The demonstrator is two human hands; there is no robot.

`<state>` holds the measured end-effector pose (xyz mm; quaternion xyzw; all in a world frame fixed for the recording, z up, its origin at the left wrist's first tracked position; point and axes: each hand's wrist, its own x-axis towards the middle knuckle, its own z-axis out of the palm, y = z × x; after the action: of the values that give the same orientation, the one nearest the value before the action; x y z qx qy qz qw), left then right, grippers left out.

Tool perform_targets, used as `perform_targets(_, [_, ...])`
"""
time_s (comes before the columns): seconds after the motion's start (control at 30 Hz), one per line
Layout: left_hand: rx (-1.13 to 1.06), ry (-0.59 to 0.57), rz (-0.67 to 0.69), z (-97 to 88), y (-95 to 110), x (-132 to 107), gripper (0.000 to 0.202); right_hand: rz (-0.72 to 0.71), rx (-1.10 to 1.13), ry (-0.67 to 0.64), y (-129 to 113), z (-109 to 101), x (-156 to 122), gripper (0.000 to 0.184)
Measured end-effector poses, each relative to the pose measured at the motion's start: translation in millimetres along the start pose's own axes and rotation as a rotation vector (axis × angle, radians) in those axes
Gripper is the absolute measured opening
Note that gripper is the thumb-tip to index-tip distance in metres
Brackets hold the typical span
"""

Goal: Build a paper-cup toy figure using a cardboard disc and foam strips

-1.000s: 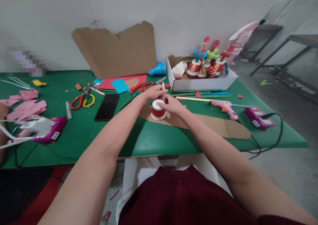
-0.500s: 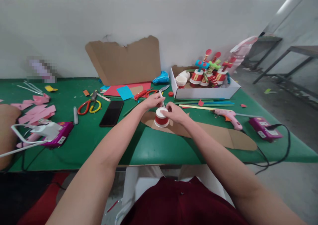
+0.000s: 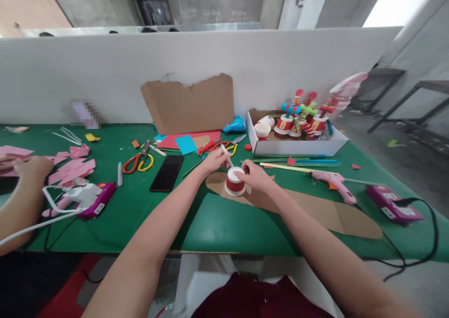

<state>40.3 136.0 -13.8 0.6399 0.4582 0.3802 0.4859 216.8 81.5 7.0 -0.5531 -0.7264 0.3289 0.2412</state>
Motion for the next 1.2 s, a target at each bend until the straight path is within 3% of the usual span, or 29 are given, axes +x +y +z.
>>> perform_targets(0.67, [0.053,0.24,0.053,-12.1,-5.6,-47.5,0.024,0.028,0.028,0.0,-5.1,-1.6,-1.3,0.02])
perform_targets(0.87, [0.199,0.327,0.042,-10.8,-0.9,-71.1,0.022,0.033,0.044,-0.003,-3.3,-0.6,-1.5,0.021])
perform_targets(1.2, [0.319,0.325,0.05,-7.4,6.4,-88.2,0.021,-0.045,0.074,0.017,-2.3,0.0,2.3,0.02])
